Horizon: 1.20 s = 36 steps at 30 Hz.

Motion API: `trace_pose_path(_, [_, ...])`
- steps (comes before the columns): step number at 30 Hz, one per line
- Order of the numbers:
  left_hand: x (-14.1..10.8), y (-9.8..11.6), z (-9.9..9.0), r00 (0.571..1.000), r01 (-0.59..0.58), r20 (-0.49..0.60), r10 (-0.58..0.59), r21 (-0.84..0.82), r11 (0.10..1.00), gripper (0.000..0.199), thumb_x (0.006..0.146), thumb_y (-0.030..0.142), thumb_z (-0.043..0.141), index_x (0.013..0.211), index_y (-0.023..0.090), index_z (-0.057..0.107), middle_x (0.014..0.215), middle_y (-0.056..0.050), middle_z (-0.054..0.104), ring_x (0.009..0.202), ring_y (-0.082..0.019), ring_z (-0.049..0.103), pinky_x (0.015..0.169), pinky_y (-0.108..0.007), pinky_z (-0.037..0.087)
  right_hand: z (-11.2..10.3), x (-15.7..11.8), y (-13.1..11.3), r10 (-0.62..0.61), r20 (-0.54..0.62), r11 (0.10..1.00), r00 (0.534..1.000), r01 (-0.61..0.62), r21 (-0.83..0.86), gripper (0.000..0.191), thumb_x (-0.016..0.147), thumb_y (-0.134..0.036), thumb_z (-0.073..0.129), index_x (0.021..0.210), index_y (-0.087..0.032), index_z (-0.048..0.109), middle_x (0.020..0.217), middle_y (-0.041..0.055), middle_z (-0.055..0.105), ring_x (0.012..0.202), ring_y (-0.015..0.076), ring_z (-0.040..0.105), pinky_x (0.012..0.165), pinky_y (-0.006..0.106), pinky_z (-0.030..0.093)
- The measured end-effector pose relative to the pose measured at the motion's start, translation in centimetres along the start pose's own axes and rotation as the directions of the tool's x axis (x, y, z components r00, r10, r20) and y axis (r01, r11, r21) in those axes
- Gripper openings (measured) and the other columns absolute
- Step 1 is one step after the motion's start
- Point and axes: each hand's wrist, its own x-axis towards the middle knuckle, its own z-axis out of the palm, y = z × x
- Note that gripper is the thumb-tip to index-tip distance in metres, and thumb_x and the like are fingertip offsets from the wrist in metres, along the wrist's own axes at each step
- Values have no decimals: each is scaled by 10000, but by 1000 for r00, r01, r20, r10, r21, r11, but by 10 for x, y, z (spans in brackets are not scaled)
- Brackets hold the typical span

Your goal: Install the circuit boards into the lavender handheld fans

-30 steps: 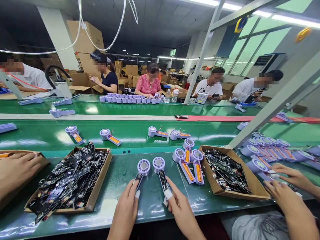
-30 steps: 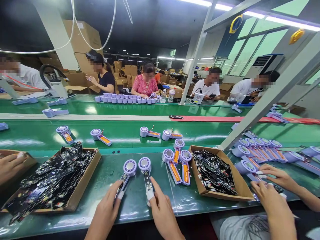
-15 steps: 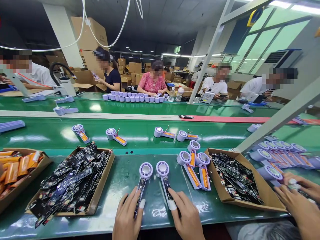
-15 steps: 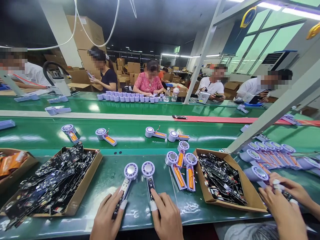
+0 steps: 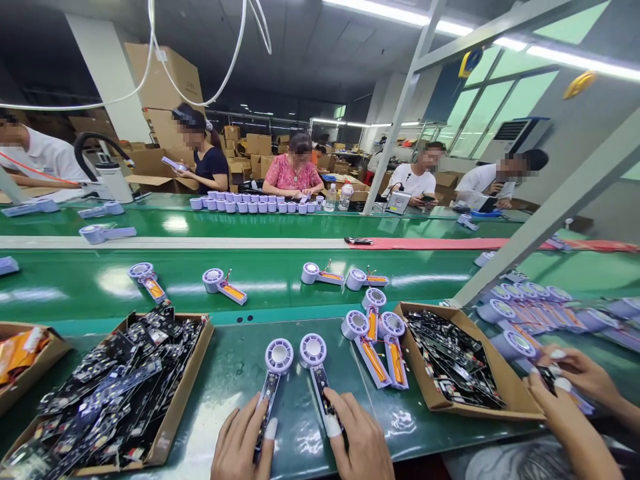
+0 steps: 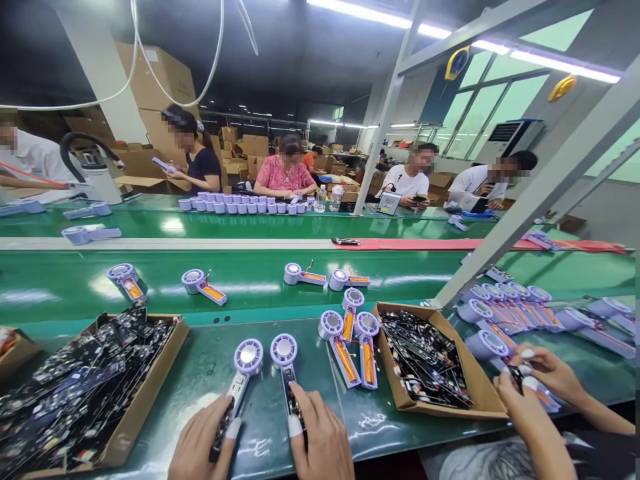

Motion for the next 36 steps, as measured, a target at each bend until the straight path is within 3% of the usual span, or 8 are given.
trace_pose_path(3, [3,-1,3,996,42,72,-42,8,999,575,872,227,577,1426,251,424,1282,-72,653,1118,-271,627,912,-395,491,-9,6,-5,32,116,999,993,-33,7,607,893,-141,359,1483,-263,284,1125,78,602,930,214,648,750,320,548])
trace_pose_path(7, [2,0,7,989,63,130,-70,58,996,536,897,228,542,1421,260,433,1318,-60,624,1176,-268,578,940,-410,481,-8,7,-4,75,174,997,982,-74,-10,637,861,-127,367,1474,-289,307,1097,64,595,922,216,644,744,330,547])
trace_pose_path(13, [1,7,6,983,90,149,-105,106,990,510,903,206,517,1406,246,446,1386,-56,564,1310,-271,459,1008,-456,451,2,4,2,75,151,997,986,-76,-3,645,841,-123,369,1462,-295,333,1081,53,600,915,214,647,744,329,547])
trace_pose_path(24, [4,11,0,990,60,116,-77,140,988,516,898,193,495,1408,240,436,1362,-56,595,1267,-285,523,1014,-504,420,-1,6,-3,61,104,998,993,-59,-21,633,829,-127,373,1440,-294,377,1056,46,626,886,208,665,701,316,554])
trace_pose_path(36, [3,9,4,989,57,126,-78,163,985,512,908,210,488,1415,240,420,1367,-54,589,1283,-277,504,1026,-499,402,-3,6,-3,91,146,996,985,-92,1,654,823,-115,374,1449,-305,351,1082,46,613,932,219,647,757,352,550])
